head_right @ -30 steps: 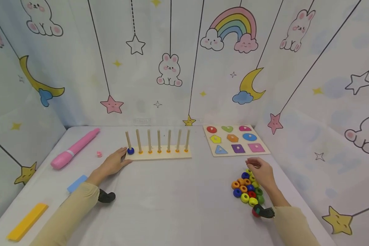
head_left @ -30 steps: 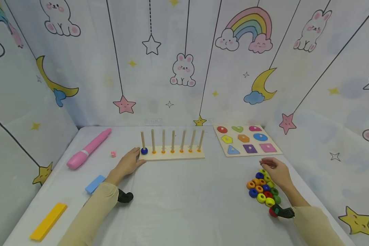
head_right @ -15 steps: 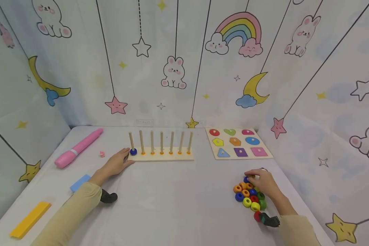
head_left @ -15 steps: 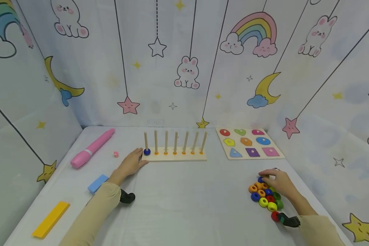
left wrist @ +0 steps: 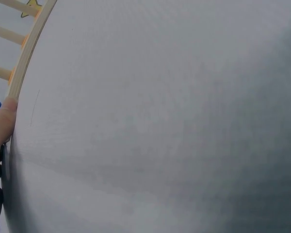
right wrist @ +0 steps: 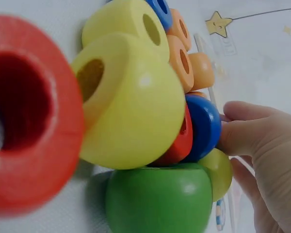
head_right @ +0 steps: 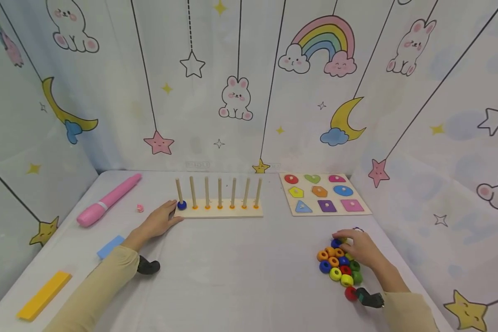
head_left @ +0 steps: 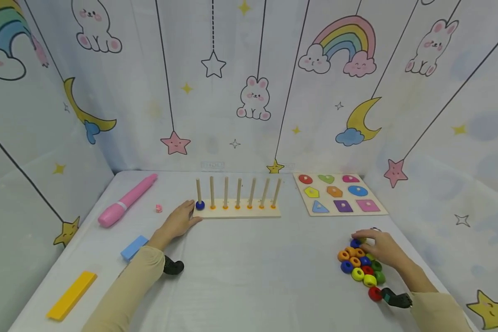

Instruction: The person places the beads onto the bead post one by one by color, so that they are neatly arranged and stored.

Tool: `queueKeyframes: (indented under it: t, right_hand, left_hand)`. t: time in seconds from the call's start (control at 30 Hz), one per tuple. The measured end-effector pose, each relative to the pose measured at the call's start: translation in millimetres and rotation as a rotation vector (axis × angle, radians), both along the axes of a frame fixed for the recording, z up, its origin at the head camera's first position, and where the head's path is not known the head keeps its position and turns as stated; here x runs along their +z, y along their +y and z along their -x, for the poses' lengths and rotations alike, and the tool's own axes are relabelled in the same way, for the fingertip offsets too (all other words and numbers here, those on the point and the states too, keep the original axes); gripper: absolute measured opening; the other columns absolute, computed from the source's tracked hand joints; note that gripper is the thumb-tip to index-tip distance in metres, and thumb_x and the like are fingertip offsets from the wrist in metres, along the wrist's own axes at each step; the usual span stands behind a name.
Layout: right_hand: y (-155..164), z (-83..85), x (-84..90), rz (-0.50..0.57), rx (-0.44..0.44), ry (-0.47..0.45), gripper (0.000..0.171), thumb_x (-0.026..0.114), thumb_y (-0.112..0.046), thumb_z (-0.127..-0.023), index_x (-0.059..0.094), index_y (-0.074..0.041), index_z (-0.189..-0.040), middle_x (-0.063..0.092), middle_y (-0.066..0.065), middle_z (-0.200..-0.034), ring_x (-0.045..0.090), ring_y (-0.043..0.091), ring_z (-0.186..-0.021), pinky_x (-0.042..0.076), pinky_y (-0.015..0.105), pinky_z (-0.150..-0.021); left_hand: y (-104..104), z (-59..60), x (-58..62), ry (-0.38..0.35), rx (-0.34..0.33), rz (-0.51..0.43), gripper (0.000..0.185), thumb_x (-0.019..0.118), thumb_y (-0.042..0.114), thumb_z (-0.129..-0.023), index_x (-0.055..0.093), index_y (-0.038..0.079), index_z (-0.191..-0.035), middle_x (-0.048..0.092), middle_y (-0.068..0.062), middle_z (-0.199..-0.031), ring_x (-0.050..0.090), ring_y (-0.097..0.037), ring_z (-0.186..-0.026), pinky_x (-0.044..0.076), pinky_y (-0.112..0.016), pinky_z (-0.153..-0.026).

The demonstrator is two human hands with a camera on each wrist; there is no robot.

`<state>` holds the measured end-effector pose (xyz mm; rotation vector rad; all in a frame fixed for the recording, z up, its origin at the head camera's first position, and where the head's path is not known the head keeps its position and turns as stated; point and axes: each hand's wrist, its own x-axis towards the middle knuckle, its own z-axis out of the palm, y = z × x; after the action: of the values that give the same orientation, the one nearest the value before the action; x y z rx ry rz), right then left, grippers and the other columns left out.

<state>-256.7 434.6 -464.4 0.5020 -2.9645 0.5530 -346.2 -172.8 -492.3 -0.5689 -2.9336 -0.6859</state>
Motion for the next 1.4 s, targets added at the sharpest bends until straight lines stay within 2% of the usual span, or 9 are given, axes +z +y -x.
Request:
queueKeyframes:
  t: [0.17, 0.37, 0.43, 0.5, 0.57, 0.63, 0.8, 1.1, 1.4]
  right_hand:
    - [1.4, 0.4, -5.8, 0.016, -0.006, 0.027, 0.031, 0.073, -0.004, -0.081, 0.068, -0.006, -0.112, 0.064, 0.017, -0.114, 0.056, 0.04, -0.107, 0.043, 0.063, -0.089]
    - [-3.9, 1.6, 1.2, 0.106, -0.105, 0.02, 0.031, 0.07, -0.013, -0.086, 0.066, -0.006, -0.116, 0.065, 0.018, -0.113, 0.056, 0.041, -0.108, 0.044, 0.062, -0.088]
    - [-8.6, 5.3, 4.7, 0.141, -0.114, 0.042, 0.031, 0.069, -0.015, -0.087, 0.066, -0.006, -0.117, 0.065, 0.017, -0.113, 0.058, 0.039, -0.106, 0.049, 0.053, -0.087]
    - [-15.2, 11.8, 8.5, 0.177, -0.103, 0.046, 0.031, 0.068, -0.015, -0.089, 0.065, -0.006, -0.118, 0.066, 0.015, -0.112, 0.061, 0.035, -0.103, 0.054, 0.036, -0.085]
    - [-24.1, 20.2, 11.6, 0.211, -0.083, 0.052, 0.032, 0.067, -0.017, -0.089, 0.064, -0.007, -0.119, 0.066, 0.013, -0.112, 0.063, 0.029, -0.1, 0.054, 0.021, -0.08]
    - [-36.8, 30.0, 17.1, 0.27, -0.046, 0.034, 0.033, 0.067, -0.016, -0.09, 0.062, -0.006, -0.121, 0.065, 0.012, -0.113, 0.064, 0.028, -0.1, 0.051, 0.015, -0.08]
    - [-85.7, 57.0, 39.5, 0.392, 0.044, 0.054, 0.033, 0.066, -0.012, -0.09, 0.061, -0.002, -0.121, 0.064, 0.013, -0.114, 0.063, 0.028, -0.102, 0.051, 0.017, -0.082]
    - [-188.2, 100.5, 88.4, 0.489, 0.165, 0.152, 0.032, 0.067, -0.006, -0.088, 0.062, -0.001, -0.118, 0.064, 0.013, -0.113, 0.064, 0.025, -0.101, 0.052, 0.028, -0.086]
    - [-281.7, 133.1, 102.6, 0.558, 0.268, 0.173, 0.029, 0.067, 0.001, -0.086, 0.061, 0.004, -0.114, 0.066, 0.015, -0.11, 0.066, 0.022, -0.097, 0.054, 0.024, -0.083]
  left_hand:
    - [0.3, 0.3, 0.5, -0.001, 0.006, 0.009, 0.065, 0.06, 0.028, -0.094, 0.037, -0.018, -0.133, 0.036, -0.032, -0.141, 0.03, -0.045, -0.132, 0.024, -0.053, -0.11]
    - [-0.6, -0.2, 1.3, -0.016, 0.008, 0.002, 0.065, 0.06, 0.028, -0.094, 0.038, -0.019, -0.133, 0.035, -0.032, -0.141, 0.029, -0.046, -0.132, 0.023, -0.053, -0.11]
    - [-1.2, 0.2, 0.9, -0.02, 0.011, -0.002, 0.065, 0.06, 0.028, -0.094, 0.038, -0.019, -0.133, 0.035, -0.032, -0.141, 0.029, -0.046, -0.132, 0.023, -0.053, -0.11]
    - [-1.8, 0.8, 0.3, -0.026, 0.013, -0.008, 0.065, 0.06, 0.028, -0.094, 0.038, -0.019, -0.133, 0.035, -0.032, -0.141, 0.028, -0.045, -0.133, 0.023, -0.053, -0.11]
    - [-1.9, 0.9, -0.2, -0.03, 0.014, -0.015, 0.065, 0.06, 0.027, -0.093, 0.038, -0.019, -0.133, 0.034, -0.032, -0.142, 0.028, -0.045, -0.133, 0.023, -0.053, -0.11]
    - [-1.3, 1.2, -1.0, -0.037, 0.013, -0.016, 0.065, 0.06, 0.027, -0.094, 0.037, -0.018, -0.134, 0.034, -0.031, -0.142, 0.027, -0.045, -0.133, 0.023, -0.053, -0.11]
    - [0.4, 1.5, -2.0, -0.042, 0.015, -0.021, 0.066, 0.06, 0.028, -0.093, 0.037, -0.018, -0.134, 0.034, -0.031, -0.143, 0.027, -0.045, -0.133, 0.022, -0.054, -0.111]
    - [3.0, 0.8, -0.9, -0.045, 0.01, -0.013, 0.067, 0.061, 0.029, -0.093, 0.036, -0.018, -0.134, 0.033, -0.031, -0.143, 0.027, -0.045, -0.134, 0.023, -0.053, -0.111]
    - [0.8, 1.7, -3.5, -0.022, 0.004, 0.032, 0.067, 0.06, 0.03, -0.093, 0.037, -0.018, -0.134, 0.034, -0.031, -0.142, 0.027, -0.045, -0.134, 0.023, -0.052, -0.111]
